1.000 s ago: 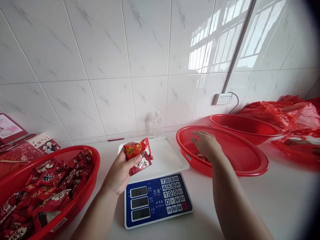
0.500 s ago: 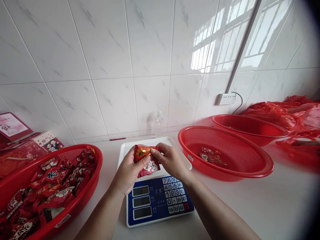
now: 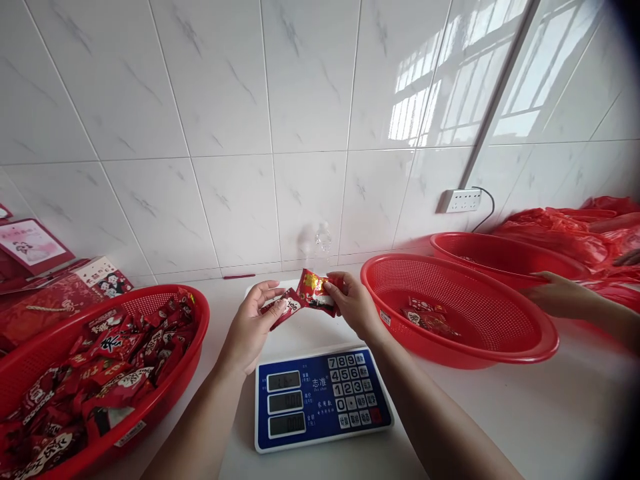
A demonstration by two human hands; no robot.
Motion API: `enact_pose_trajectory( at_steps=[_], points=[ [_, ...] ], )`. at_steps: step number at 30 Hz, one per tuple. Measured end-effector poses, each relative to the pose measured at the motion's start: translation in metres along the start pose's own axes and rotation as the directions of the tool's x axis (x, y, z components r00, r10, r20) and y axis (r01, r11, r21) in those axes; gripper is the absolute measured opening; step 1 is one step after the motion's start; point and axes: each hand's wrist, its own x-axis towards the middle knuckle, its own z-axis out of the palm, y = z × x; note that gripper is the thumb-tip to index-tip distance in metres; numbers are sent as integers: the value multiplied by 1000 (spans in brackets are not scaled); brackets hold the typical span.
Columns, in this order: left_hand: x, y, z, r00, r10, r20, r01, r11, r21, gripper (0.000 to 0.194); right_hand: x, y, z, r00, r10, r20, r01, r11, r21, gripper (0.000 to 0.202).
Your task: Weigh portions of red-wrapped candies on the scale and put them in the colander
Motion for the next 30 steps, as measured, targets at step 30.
enact_pose_trajectory(
  at_steps=[30],
  points=[
    [-1,-28,-4,908,97,408,-396,520,757,22,-17,0,-2,886,-179,428,430,665,-611,36]
  ],
)
